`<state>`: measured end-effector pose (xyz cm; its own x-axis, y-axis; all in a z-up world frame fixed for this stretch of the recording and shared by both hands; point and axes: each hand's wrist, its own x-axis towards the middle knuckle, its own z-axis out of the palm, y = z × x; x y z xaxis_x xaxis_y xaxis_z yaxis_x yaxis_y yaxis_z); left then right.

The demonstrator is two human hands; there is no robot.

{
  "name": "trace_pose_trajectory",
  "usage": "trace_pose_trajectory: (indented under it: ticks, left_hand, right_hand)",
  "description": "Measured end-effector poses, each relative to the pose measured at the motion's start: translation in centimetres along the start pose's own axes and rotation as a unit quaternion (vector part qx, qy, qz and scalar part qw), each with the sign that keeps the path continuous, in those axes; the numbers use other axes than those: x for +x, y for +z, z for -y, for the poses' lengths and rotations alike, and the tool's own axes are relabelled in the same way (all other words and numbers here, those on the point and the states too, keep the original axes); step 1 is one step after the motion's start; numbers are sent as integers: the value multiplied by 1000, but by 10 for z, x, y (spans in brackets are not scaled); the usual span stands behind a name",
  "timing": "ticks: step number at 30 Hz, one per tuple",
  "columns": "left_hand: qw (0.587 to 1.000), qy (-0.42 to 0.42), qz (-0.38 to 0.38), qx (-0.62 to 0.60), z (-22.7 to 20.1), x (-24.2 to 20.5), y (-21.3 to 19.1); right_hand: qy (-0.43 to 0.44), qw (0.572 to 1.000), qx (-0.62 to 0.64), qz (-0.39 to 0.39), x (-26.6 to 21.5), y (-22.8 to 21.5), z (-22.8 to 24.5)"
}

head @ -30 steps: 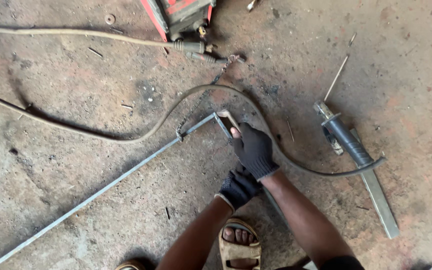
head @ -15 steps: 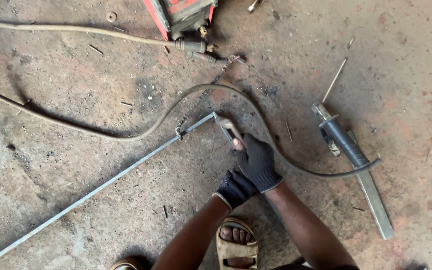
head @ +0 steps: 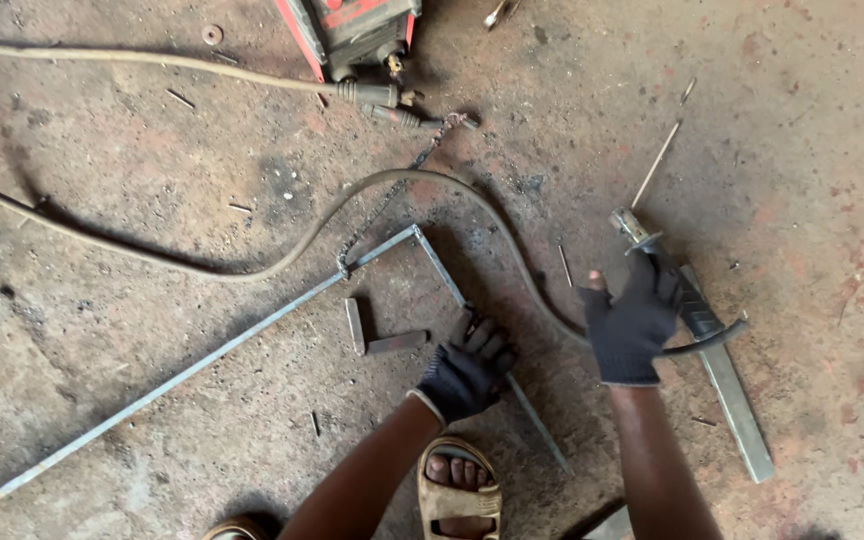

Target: The person aligns metal bars into a rectangular frame on the floor, then uses a welding torch to join the corners. They repeatedly reposition the bars, weld the joints, and use a hammer to tap the frame into alignment.

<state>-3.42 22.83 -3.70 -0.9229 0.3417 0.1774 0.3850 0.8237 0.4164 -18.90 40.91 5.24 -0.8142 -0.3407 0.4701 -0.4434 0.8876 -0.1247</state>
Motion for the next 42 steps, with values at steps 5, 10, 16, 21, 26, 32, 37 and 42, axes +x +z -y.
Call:
trace_pose_trajectory:
  ticks: [5,10,16,21,26,32,37,42]
  left_hand:
    - [975,-150,-161,-4,18,-16,-16]
    - [886,-375,-263,70,51,-42,-62]
    - [725,-574,-370,-95,60,-59,-81]
    - [552,-586,-483,-345,60,-57,-70]
    - [315,-548,-349,-691,47,-32,-48]
    - [869,-366,-236,-236,61,-12,-50]
    - [618,-514,-216,-554,78,2,-42]
    - [330,-504,-348,-718,98,13,-24]
  right_hand:
    - [-61,977,177,99,-31,6,17]
    - [-151,882,345,282,-79,23,129]
    - [-239,932,200,187,-96,74,189]
    - [-112,911,275,285,-92,85,174]
    - [374,644,592,309,-62,103,139]
    - [387,641,519,413,-32,90,139]
    - [81,919,283,262,-18,68,145]
    - [-72,970,102,207,-28,48,132]
